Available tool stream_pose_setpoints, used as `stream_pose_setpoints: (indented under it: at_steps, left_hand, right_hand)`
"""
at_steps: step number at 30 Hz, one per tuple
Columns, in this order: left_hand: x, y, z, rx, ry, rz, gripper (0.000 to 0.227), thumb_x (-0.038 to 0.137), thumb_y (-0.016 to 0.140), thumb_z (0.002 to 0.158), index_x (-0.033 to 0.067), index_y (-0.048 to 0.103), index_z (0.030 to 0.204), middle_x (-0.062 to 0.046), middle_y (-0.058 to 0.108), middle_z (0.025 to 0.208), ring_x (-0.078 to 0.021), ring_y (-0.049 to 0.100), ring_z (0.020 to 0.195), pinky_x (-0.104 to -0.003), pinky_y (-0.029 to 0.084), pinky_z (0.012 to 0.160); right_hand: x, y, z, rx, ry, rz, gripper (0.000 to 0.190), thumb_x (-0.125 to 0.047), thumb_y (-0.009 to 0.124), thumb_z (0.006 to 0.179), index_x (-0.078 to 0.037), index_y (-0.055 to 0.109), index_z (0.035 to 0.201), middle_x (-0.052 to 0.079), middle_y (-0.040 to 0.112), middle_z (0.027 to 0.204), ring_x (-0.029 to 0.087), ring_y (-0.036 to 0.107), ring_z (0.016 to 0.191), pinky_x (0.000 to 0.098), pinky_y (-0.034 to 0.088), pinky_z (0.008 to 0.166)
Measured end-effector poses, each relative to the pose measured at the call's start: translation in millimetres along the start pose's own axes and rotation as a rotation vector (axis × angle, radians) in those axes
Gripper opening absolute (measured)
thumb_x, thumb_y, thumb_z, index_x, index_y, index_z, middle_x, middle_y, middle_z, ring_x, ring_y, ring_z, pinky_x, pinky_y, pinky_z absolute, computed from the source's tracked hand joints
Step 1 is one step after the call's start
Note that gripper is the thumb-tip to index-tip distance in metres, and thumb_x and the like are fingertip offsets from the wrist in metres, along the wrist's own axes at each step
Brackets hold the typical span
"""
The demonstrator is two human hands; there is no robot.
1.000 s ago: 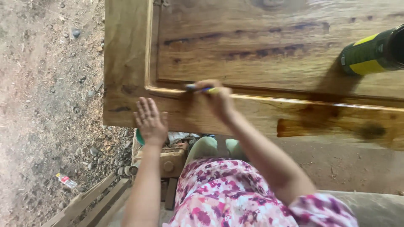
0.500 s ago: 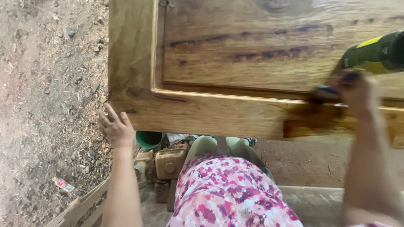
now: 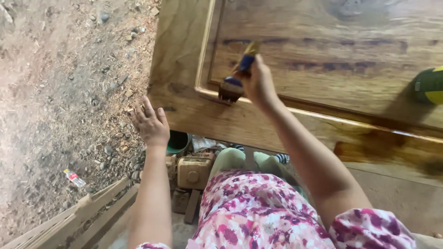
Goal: Varnish a wooden furniture panel using a paintbrush.
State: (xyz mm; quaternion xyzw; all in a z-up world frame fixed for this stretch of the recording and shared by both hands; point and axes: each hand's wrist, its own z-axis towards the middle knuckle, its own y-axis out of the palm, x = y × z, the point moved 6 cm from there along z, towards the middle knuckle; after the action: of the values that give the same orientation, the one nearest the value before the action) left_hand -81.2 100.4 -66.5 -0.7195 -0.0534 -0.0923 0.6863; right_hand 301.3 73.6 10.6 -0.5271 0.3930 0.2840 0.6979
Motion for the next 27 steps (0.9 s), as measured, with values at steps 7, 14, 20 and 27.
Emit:
stream_pose_setpoints:
  at_steps: [7, 14, 20, 27]
  left_hand:
    - [-1, 6, 3, 0.018, 0.009, 0.006, 0.068, 0.053, 0.026, 0.111, 0.0177, 0.016, 0.168, -0.028, 0.023, 0.168, -0.0526, 0.019, 0.153, -0.059, 0.015, 0.127]
    - [2, 3, 3, 0.014, 0.036, 0.009, 0.068, 0.051, 0.027, 0.111, 0.0160, 0.015, 0.168, -0.029, 0.024, 0.167, -0.0549, 0.020, 0.152, -0.061, 0.016, 0.126]
    - [4, 2, 3, 0.008, 0.020, 0.028, 0.068, 0.052, 0.027, 0.111, 0.0167, 0.015, 0.168, -0.029, 0.025, 0.167, -0.0561, 0.021, 0.151, -0.061, 0.018, 0.125]
    - [-1, 5, 5, -0.006, 0.018, 0.033, 0.068, 0.053, 0.025, 0.111, 0.0175, 0.012, 0.167, -0.026, 0.025, 0.169, -0.0542, 0.021, 0.152, -0.060, 0.017, 0.127]
  right_hand:
    - [138, -135, -58, -0.005, 0.422, 0.144, 0.025, 0.000, 0.072, 0.094, -0.006, 0.051, 0.107, 0.008, 0.065, 0.097, 0.019, 0.068, 0.088, 0.0365, 0.061, 0.078]
    - [157, -307, -127, -0.128, 0.576, -0.397, 0.027, -0.004, 0.078, 0.092, 0.000, 0.059, 0.110, 0.015, 0.074, 0.103, 0.029, 0.071, 0.097, 0.0455, 0.057, 0.083]
    - [157, -285, -120, -0.100, 0.491, -0.587, 0.027, -0.018, 0.081, 0.092, -0.005, 0.067, 0.112, 0.014, 0.074, 0.102, 0.030, 0.073, 0.091, 0.0441, 0.060, 0.077]
    - [44, -61, -68, 0.053, 0.154, -0.138, 0.024, 0.003, 0.072, 0.094, -0.005, 0.060, 0.114, 0.011, 0.071, 0.093, 0.022, 0.069, 0.084, 0.0348, 0.058, 0.072]
